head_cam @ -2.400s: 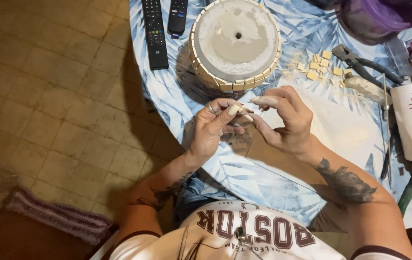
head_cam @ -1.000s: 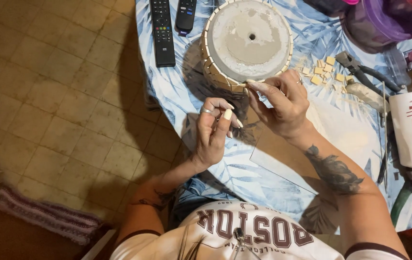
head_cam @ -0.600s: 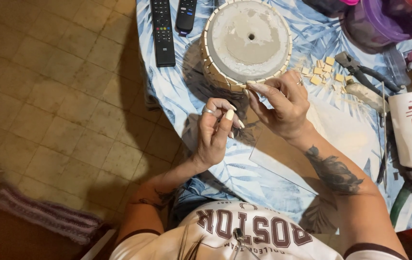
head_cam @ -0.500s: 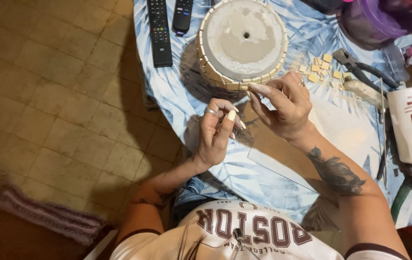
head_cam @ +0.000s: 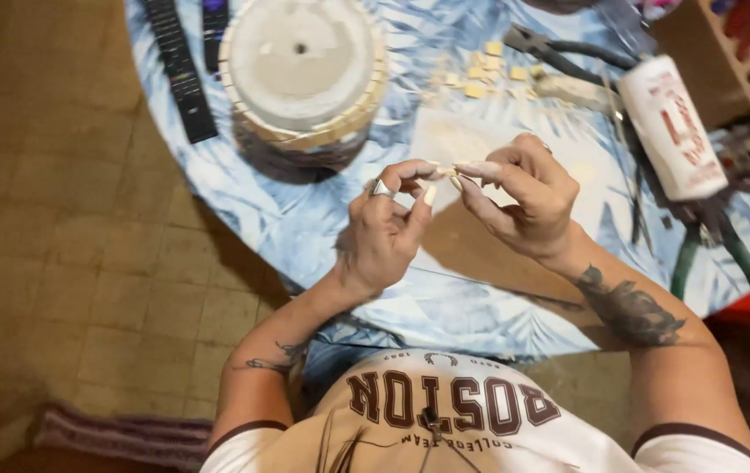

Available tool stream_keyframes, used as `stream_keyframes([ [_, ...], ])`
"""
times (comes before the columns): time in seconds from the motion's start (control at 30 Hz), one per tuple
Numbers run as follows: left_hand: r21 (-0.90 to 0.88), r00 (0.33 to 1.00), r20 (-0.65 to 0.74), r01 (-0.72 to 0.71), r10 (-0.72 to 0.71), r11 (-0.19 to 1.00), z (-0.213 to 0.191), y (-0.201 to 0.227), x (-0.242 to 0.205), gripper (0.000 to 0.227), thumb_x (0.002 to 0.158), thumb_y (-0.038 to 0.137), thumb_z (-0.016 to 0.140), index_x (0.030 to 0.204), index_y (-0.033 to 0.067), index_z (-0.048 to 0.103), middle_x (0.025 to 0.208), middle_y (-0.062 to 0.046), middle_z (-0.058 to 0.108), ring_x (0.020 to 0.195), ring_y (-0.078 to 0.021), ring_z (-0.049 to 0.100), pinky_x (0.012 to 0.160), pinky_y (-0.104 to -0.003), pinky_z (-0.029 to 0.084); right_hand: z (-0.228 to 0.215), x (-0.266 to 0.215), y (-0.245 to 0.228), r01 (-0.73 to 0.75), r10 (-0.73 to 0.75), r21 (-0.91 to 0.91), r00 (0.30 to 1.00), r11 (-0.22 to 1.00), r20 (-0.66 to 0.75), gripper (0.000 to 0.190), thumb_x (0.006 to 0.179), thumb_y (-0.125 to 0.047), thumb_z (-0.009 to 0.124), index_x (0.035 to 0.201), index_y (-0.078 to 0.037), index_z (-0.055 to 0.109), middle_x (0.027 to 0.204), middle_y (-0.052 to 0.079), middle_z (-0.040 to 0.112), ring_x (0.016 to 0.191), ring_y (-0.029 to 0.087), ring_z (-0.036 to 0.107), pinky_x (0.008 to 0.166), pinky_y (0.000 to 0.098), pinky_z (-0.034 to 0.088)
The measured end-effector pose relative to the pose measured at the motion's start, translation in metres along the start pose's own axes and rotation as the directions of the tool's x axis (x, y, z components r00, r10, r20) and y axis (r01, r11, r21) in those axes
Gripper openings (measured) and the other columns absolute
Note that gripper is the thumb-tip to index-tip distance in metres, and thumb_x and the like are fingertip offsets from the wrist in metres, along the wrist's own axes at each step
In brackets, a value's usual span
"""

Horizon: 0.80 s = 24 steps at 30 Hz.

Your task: Gluing small wooden mosaic tiles onto the rim of a cylindrical pot to create a decorative pattern

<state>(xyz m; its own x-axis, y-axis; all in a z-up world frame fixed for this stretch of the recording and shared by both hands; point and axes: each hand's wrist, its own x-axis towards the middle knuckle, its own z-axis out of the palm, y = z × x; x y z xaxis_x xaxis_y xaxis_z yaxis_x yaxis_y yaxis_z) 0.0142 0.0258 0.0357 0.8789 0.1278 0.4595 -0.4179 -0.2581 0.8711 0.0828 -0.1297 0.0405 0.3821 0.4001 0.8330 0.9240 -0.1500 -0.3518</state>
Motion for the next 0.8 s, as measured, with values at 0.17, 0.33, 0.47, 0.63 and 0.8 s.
stream_keyframes([
  [0.17,0.307,0.955,0.06,-0.296,0.292,0.905,0.021,0.01,0.014,0.016,0.073,0.001,0.059,0.089,0.003,0.058,0.08,-0.008,0.061,0.063,-0.0176,0.059,0.045,-0.021,0.048,-0.026,-0.011,-0.002,-0.065,0.064,-0.052,0.998,0.997,-0.014,0.007,0.073,0.004,0.067,0.08,0.002,0.066,0.063,0.009,0.046,0.051,0.021,0.046,0.05,0.0303,0.041],
  [0.33,0.491,0.889,0.137,-0.444,0.437,0.749,0.036,0.008,0.02,0.01,0.073,0.006,0.064,0.083,0.0068,0.062,0.071,-0.002,0.06,0.057,-0.0144,0.058,0.043,-0.02,0.045,-0.036,-0.013,-0.002,-0.075,0.073,-0.078,0.997,0.994,-0.033,0.006,0.073,0.004,0.066,0.079,0.002,0.066,0.063,0.01,0.047,0.05,0.023,0.046,0.05,0.0311,0.041],
  [0.47,0.518,0.9,0.125,-0.417,0.416,0.747,0.042,0.003,0.019,0.004,0.072,0.007,0.064,0.074,0.0068,0.061,0.061,-0.002,0.057,0.052,-0.016,0.057,0.041,-0.021,0.043,-0.036,-0.011,-0.003,-0.153,0.152,-0.046,0.988,0.987,-0.013,0.012,0.077,0.004,0.059,0.089,0.003,0.062,0.068,0.011,0.049,0.053,0.022,0.049,0.053,0.0317,0.044],
  [0.63,0.525,0.938,0.085,-0.328,0.335,0.785,0.041,0.003,0.015,0.006,0.069,0.007,0.067,0.068,0.0063,0.061,0.055,-0.001,0.056,0.05,-0.0155,0.058,0.041,-0.021,0.043,-0.028,-0.017,-0.001,-0.383,0.379,0.042,0.922,0.923,0.077,0.023,0.092,-0.009,0.036,0.093,0.006,0.053,0.074,0.015,0.052,0.057,0.022,0.052,0.052,0.0327,0.045],
  [0.8,0.601,0.937,0.116,-0.33,0.329,0.728,0.041,0.004,0.016,0.008,0.068,0.008,0.067,0.065,0.0057,0.06,0.049,-0.002,0.053,0.045,-0.0157,0.057,0.039,-0.02,0.042,-0.02,-0.013,-0.006,-0.372,0.373,-0.036,0.916,0.927,0.148,0.024,0.092,-0.015,0.04,0.081,0.0,0.055,0.072,0.01,0.051,0.052,0.021,0.045,0.051,0.0312,0.043],
])
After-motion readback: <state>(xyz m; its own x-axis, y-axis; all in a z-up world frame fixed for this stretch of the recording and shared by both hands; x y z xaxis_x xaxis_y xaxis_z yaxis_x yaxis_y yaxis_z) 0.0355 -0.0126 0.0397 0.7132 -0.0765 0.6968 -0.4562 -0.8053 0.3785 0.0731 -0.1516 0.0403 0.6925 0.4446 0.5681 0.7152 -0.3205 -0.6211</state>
